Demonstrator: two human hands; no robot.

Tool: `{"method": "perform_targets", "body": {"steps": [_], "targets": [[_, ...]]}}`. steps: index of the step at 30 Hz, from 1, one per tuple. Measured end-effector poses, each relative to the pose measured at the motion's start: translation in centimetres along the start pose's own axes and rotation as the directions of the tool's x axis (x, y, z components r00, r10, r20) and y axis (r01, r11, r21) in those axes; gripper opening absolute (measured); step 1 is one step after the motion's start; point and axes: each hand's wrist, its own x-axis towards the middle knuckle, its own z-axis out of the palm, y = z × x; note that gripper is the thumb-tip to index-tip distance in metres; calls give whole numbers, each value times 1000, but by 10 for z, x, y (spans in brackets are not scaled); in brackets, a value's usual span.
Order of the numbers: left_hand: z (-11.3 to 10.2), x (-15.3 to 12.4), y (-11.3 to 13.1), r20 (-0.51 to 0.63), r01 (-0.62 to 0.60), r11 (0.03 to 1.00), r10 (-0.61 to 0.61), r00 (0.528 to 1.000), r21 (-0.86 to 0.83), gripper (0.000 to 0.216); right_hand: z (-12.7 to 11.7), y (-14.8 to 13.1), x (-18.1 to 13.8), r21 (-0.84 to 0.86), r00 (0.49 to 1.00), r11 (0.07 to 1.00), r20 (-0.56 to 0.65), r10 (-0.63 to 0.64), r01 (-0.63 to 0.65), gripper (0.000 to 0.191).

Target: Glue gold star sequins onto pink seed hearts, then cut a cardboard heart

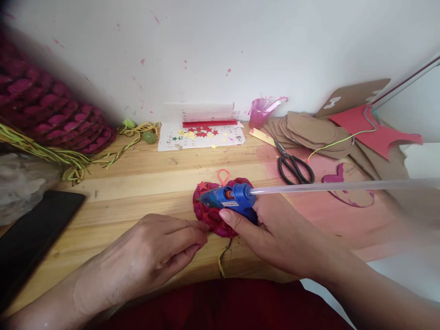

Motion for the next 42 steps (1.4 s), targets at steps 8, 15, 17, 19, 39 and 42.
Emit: {"method": "perform_targets", "body": {"steps": [8, 15, 17, 19, 39, 42], "targets": [[2, -2, 1, 50, -74, 979, 65, 997, 192, 14, 0, -4, 0, -101, 998, 992, 11, -69, 70, 30], [3, -1, 0, 41, -77, 976, 70, 997, 205, 13, 3, -3, 0, -164, 997, 983, 26, -76, 79, 31], [3, -1, 0, 37, -77, 975, 71, 997, 208, 12, 4, -3, 0, -163, 997, 983, 19, -79, 81, 31], [3, -1, 0, 40, -76, 975, 70, 997, 207, 12, 4, -4, 1, -165, 997, 983, 12, -77, 78, 30], [2, -2, 0, 25, -71, 973, 67, 997, 219, 13, 5, -4, 2, -192, 997, 979, -19, -79, 74, 31], [2, -1, 0, 24, -67, 973, 63, 998, 221, 12, 5, -5, 1, -175, 995, 982, -48, -85, 76, 32]]}}
